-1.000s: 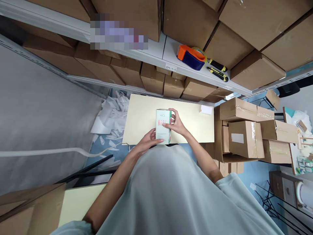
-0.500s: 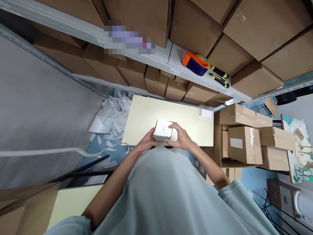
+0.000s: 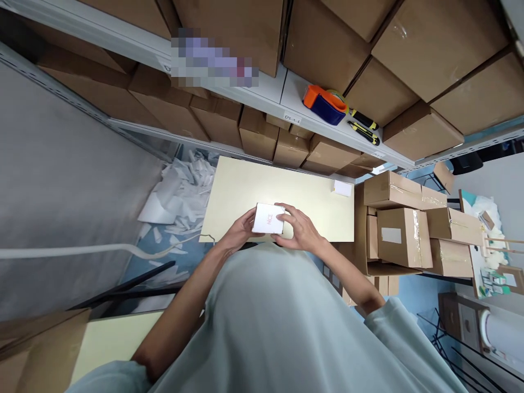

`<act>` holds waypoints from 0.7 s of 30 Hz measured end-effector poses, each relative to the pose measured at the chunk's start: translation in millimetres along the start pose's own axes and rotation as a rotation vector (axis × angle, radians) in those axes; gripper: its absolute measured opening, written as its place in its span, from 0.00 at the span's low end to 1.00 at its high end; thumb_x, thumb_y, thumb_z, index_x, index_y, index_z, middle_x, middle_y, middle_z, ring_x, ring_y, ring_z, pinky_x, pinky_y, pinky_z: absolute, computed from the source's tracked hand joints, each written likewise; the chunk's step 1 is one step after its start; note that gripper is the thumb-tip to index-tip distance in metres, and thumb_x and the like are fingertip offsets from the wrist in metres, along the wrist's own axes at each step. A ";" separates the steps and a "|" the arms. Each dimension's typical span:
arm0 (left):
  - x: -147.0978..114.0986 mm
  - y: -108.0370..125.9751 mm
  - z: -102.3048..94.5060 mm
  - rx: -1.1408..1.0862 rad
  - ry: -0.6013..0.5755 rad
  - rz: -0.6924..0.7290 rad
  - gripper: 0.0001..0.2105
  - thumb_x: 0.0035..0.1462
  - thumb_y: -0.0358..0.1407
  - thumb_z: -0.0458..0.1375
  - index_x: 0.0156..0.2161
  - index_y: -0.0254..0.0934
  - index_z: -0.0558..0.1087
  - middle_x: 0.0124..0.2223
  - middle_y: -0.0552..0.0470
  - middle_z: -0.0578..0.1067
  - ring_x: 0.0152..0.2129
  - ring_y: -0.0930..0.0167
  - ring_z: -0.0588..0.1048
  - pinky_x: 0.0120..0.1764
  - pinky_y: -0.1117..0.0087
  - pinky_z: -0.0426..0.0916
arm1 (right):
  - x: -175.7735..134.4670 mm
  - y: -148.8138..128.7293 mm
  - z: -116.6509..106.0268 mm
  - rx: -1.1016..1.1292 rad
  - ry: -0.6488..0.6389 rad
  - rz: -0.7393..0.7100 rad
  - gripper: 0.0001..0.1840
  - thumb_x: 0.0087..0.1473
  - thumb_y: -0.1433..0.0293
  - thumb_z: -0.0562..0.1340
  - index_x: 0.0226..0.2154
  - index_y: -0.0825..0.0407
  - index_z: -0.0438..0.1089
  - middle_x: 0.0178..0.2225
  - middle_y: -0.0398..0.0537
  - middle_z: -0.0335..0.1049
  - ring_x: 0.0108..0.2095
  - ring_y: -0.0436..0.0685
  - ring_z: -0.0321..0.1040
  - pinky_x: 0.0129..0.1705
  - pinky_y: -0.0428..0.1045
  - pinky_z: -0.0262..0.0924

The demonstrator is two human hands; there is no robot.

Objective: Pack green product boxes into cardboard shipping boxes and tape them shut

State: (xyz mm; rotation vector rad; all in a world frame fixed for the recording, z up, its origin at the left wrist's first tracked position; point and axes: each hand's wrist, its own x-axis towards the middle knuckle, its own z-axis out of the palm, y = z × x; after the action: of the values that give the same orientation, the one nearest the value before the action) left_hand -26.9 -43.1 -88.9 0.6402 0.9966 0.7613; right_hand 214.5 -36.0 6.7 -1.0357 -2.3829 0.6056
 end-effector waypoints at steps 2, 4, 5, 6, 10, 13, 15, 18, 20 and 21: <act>0.2 0.0 -5.5 -0.004 -0.014 0.030 0.56 0.33 0.42 0.84 0.71 0.48 0.72 0.71 0.38 0.75 0.66 0.46 0.75 0.55 0.56 0.81 | 1.1 -0.7 -0.6 0.026 0.029 0.037 0.35 0.65 0.57 0.72 0.65 0.44 0.57 0.71 0.70 0.64 0.68 0.67 0.70 0.60 0.63 0.73; -1.9 2.2 -12.2 -0.002 -0.018 0.055 0.58 0.34 0.42 0.83 0.74 0.47 0.69 0.72 0.37 0.74 0.68 0.47 0.74 0.62 0.53 0.77 | 3.6 -1.0 -1.8 0.087 0.084 0.097 0.35 0.64 0.55 0.73 0.64 0.43 0.58 0.71 0.69 0.63 0.70 0.69 0.67 0.62 0.64 0.72; -3.8 4.1 -15.8 0.002 -0.016 0.057 0.58 0.35 0.43 0.83 0.74 0.46 0.69 0.72 0.36 0.74 0.68 0.47 0.74 0.64 0.51 0.76 | 5.3 -0.4 -2.2 0.129 0.119 0.133 0.35 0.64 0.53 0.73 0.64 0.43 0.59 0.71 0.69 0.62 0.71 0.69 0.65 0.63 0.65 0.72; -6.4 6.3 -19.4 0.006 -0.013 0.053 0.57 0.35 0.43 0.83 0.74 0.46 0.69 0.71 0.35 0.74 0.68 0.47 0.74 0.65 0.49 0.74 | 7.5 1.0 -2.4 0.177 0.156 0.177 0.34 0.65 0.52 0.72 0.63 0.43 0.60 0.71 0.68 0.62 0.72 0.69 0.65 0.63 0.65 0.72; -18.2 15.6 -29.7 0.043 -0.047 0.009 0.53 0.34 0.46 0.85 0.68 0.44 0.75 0.67 0.35 0.78 0.64 0.48 0.78 0.66 0.46 0.73 | 21.7 16.9 -0.6 0.391 0.278 0.423 0.32 0.64 0.47 0.70 0.59 0.45 0.62 0.62 0.60 0.71 0.59 0.63 0.75 0.57 0.58 0.75; -25.0 20.1 -28.8 0.089 -0.060 -0.025 0.45 0.36 0.50 0.84 0.62 0.41 0.78 0.60 0.37 0.84 0.60 0.49 0.82 0.65 0.43 0.74 | 37.0 37.8 3.9 0.502 0.306 0.620 0.30 0.60 0.45 0.71 0.54 0.44 0.65 0.52 0.49 0.76 0.47 0.57 0.77 0.48 0.52 0.76; -28.5 22.0 -24.8 0.065 -0.049 -0.053 0.40 0.39 0.53 0.83 0.56 0.39 0.80 0.56 0.38 0.86 0.56 0.51 0.84 0.65 0.44 0.75 | 46.5 53.0 10.3 0.594 0.284 0.749 0.29 0.58 0.44 0.72 0.49 0.44 0.66 0.44 0.45 0.77 0.43 0.56 0.76 0.43 0.50 0.76; -33.1 25.8 -18.0 -0.020 -0.077 -0.105 0.35 0.44 0.56 0.81 0.51 0.38 0.77 0.52 0.41 0.87 0.49 0.53 0.87 0.63 0.44 0.77 | 54.6 72.2 27.6 0.770 0.207 0.966 0.27 0.57 0.46 0.73 0.43 0.44 0.64 0.34 0.40 0.76 0.36 0.55 0.76 0.39 0.50 0.76; -35.6 30.0 -15.5 -0.034 -0.090 -0.115 0.37 0.46 0.55 0.81 0.55 0.39 0.75 0.50 0.43 0.87 0.47 0.55 0.88 0.61 0.44 0.79 | 54.2 80.3 43.9 0.860 0.171 1.125 0.25 0.58 0.47 0.73 0.40 0.45 0.63 0.31 0.39 0.75 0.31 0.53 0.74 0.37 0.49 0.76; -36.5 32.5 -15.1 -0.021 -0.090 -0.114 0.40 0.46 0.52 0.81 0.60 0.40 0.73 0.50 0.44 0.87 0.45 0.56 0.88 0.60 0.45 0.81 | 52.2 82.6 53.0 0.904 0.151 1.197 0.24 0.60 0.48 0.72 0.40 0.45 0.64 0.30 0.38 0.74 0.30 0.53 0.73 0.36 0.49 0.75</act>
State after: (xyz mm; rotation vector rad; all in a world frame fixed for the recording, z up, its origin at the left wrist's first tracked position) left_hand -61.4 -51.5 -52.0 0.5897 0.9338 0.6367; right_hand 198.0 43.7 -69.0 -1.7979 -0.8679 1.6718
